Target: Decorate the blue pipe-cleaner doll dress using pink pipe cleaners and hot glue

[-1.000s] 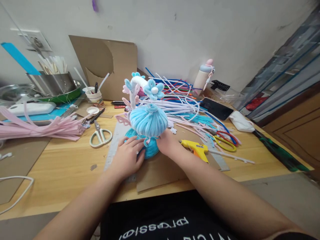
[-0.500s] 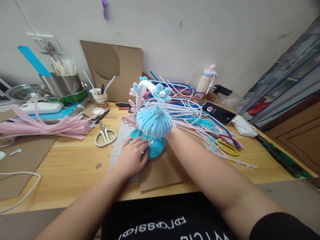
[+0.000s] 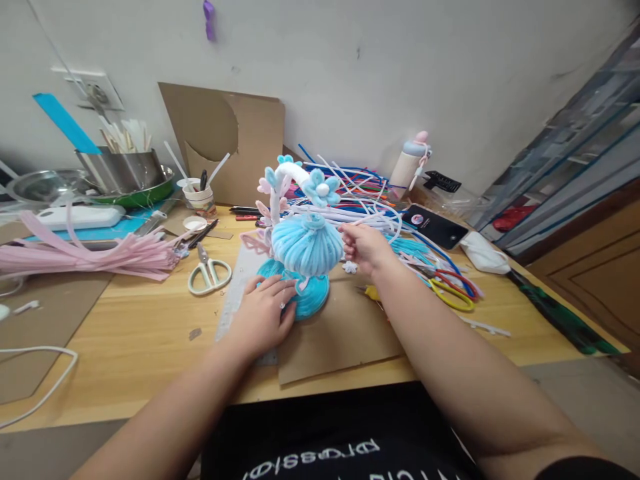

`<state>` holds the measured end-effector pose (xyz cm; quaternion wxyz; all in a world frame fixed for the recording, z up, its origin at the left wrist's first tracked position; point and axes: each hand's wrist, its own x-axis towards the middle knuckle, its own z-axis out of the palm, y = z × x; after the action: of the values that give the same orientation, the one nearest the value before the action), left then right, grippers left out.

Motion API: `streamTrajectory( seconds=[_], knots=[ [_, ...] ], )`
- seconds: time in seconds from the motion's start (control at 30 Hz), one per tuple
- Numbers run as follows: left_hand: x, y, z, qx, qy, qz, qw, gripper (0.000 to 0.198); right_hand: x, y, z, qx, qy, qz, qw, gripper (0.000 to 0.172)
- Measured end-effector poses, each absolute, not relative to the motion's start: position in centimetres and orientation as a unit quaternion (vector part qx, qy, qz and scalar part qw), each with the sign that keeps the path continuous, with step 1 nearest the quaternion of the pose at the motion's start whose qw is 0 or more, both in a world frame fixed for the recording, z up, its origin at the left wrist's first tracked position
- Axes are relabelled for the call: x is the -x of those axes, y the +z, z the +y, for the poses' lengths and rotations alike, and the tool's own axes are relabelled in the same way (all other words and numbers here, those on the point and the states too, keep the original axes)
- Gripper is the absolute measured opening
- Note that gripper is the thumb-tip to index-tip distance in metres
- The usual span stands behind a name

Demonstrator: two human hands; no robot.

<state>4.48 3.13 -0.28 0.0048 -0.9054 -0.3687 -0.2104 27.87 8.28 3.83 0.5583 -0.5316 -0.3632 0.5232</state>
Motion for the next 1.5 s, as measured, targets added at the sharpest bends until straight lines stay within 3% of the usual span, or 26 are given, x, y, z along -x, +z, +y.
streamTrajectory(
  seconds=[0.27, 0.4, 0.57, 0.73, 0.9, 1.2, 1.5],
  knots=[
    [-4.6, -0.4, 3.2, 0.906, -0.21, -0.367, 0.007, 0.028, -28.4, 4.6, 2.5, 0.556, 0.443, -0.403, 0.576, 0.021],
    [-4.5, -0.3, 3.2, 0.905, -0.212, -0.367, 0.008, 0.028, -26.9, 2.7, -0.2, 0.613, 0.313, -0.528, 0.497, 0.02],
    [-4.6, -0.1, 3.0, 0.906, -0.212, -0.367, 0.002, 0.028, -24.5, 1.4, -1.8, 0.566, 0.161, -0.711, 0.384, 0.021],
    [-4.6, 0.2, 3.1, 0.908, -0.207, -0.364, -0.001, 0.024, -22.0, 0.9, -0.9, 0.547, 0.114, -0.786, 0.265, 0.033],
    [-4.4, 0.3, 3.2, 0.908, -0.205, -0.365, -0.007, 0.027, -20.4, 0.7, 0.7, 0.552, 0.087, -0.803, 0.208, 0.031],
    [-4.7, -0.7, 3.6, 0.887, -0.221, -0.404, 0.014, 0.025, -20.7, -0.6, 1.8, 0.554, 0.128, -0.787, 0.24, 0.027],
    [-4.5, -0.6, 3.7, 0.9, -0.234, -0.368, 0.02, 0.023, -22.1, -0.6, 1.5, 0.55, 0.176, -0.743, 0.338, 0.041]
  ],
)
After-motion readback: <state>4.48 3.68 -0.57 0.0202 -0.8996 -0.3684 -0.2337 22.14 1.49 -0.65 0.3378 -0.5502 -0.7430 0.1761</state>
